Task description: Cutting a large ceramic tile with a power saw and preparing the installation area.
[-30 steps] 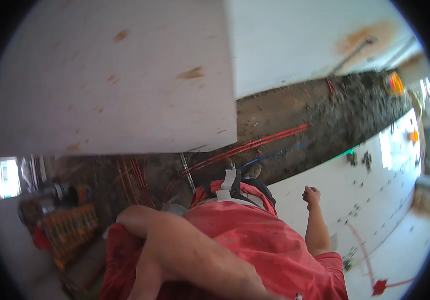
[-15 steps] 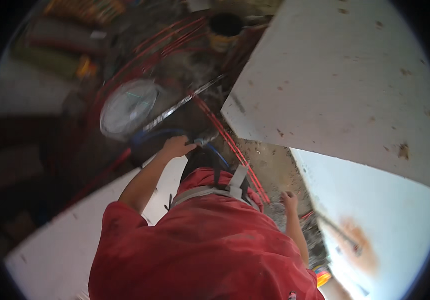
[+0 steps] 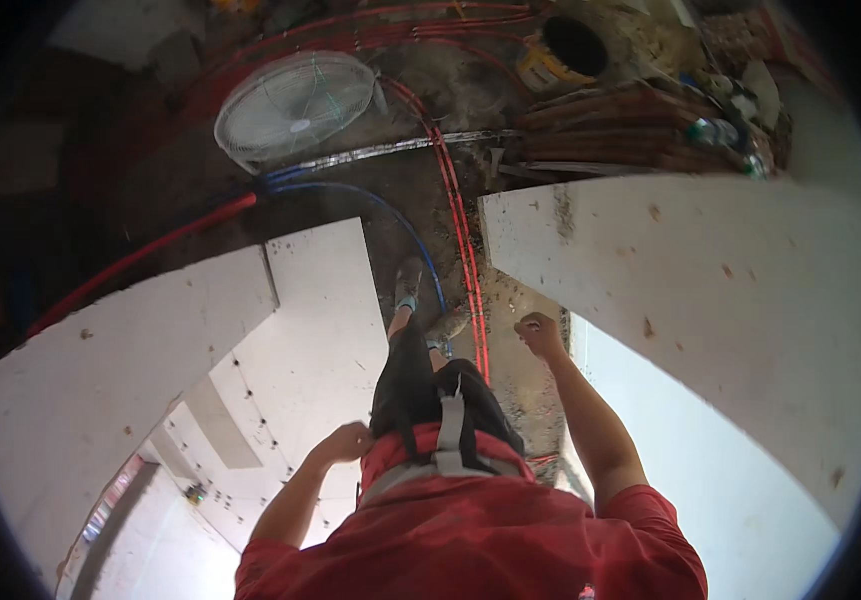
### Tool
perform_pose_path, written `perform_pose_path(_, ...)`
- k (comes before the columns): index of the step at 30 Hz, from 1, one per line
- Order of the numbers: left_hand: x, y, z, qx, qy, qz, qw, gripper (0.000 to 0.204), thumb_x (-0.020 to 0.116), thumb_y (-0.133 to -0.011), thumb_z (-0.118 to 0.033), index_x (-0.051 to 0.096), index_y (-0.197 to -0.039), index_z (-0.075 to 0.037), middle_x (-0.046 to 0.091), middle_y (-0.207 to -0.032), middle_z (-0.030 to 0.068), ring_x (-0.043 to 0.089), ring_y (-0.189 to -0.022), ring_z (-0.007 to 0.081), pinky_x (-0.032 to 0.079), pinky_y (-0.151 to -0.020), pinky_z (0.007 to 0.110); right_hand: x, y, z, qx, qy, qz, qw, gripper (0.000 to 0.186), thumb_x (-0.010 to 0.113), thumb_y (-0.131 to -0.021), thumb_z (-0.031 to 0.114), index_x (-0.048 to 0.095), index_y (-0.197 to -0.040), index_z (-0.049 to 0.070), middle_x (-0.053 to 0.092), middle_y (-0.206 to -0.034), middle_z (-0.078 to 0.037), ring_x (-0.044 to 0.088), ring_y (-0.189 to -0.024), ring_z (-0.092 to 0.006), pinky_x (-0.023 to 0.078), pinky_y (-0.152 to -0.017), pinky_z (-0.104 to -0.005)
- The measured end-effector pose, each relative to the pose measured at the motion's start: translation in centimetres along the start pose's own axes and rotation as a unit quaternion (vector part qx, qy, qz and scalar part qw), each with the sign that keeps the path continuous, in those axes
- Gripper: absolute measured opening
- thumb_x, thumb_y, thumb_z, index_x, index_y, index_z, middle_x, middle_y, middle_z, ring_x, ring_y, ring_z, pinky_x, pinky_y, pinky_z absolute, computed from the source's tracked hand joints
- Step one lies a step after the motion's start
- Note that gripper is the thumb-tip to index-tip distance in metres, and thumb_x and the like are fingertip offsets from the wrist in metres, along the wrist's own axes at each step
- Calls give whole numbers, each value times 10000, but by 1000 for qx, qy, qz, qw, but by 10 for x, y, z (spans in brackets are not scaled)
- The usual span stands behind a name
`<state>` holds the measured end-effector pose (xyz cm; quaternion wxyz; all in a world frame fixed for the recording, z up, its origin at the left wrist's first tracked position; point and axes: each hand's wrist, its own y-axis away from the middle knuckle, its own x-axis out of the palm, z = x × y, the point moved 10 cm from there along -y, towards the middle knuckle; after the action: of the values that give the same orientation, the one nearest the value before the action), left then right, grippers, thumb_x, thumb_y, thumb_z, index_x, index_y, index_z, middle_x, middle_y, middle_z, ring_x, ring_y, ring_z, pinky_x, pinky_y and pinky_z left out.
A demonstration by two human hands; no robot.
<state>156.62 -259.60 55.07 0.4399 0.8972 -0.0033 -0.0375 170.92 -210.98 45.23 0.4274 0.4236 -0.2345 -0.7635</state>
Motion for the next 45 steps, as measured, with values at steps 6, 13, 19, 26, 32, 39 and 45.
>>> perform_pose_path(6, -16, -97, 113, -72, 135, 138, 979, 306, 712, -927, -338, 755, -1014, -49, 752, -1032, 115, 696, -992, 240, 539, -894, 375, 103, -194, 18, -51, 7, 38, 998, 280, 767, -845, 226, 697, -998, 3, 689, -788, -75, 652, -721, -155, 525, -666, -309)
perform_pose_path(13, -106, -341, 433, -211, 148, -328, 909, 394, 693, -957, -327, 676, -1233, -47, 743, -1098, 165, 708, -1044, 288, 541, -907, 381, 202, -492, -2, -65, 300, -49, 950, 383, 636, -875, 331, 634, -1121, 38, 705, -1013, -227, 662, -1013, -446, 520, -870, -533)
perform_pose_path(19, -170, -493, 539, -214, 31, -520, 827, 632, 666, -983, -332, 492, -1401, 109, 525, -1433, 298, 479, -1369, 415, 368, -1157, 439, 140, -713, 19, -102, 689, -106, 710, 256, 635, -873, 194, 651, -1108, 94, 705, -1126, -150, 677, -1077, -360, 553, -871, -515)
perform_pose_path(26, -193, -506, 623, -271, -155, -681, 663, 692, 518, -1033, -463, 376, -1543, -16, 333, -1603, 229, 307, -1482, 409, 283, -1199, 536, 75, -794, -41, 111, 730, -122, 663, 410, 620, -925, 206, 635, -1326, 125, 599, -1408, -102, 560, -1295, -322, 507, -928, -558)
perform_pose_path(32, -185, -515, 633, -336, -134, -698, 618, 740, 340, -1038, -590, 341, -1574, -81, 300, -1636, 173, 268, -1505, 381, 226, -1204, 561, 77, -802, -60, 102, 766, -95, 627, 432, 627, -898, 168, 646, -1327, 113, 622, -1383, -107, 503, -1364, -329, 427, -1066, -498)
perform_pose_path(39, -188, -511, 631, -332, -141, -697, 619, 743, 349, -1034, -595, 328, -1584, -95, 286, -1649, 143, 254, -1516, 360, 189, -1221, 547, 92, -810, -55, 25, 749, -80, 657, 341, 719, -757, 104, 765, -1094, 78, 717, -1199, -147, 620, -1231, -333, 507, -964, -452)
perform_pose_path(45, -182, -518, 627, -313, -144, -706, 618, 679, 439, -1043, -518, 353, -1579, -110, 286, -1651, 145, 252, -1520, 362, 188, -1223, 540, 145, -753, 17, -51, 715, -54, 695, 292, 746, -692, 51, 787, -981, 59, 748, -1088, -174, 719, -1062, -348, 595, -819, -448)
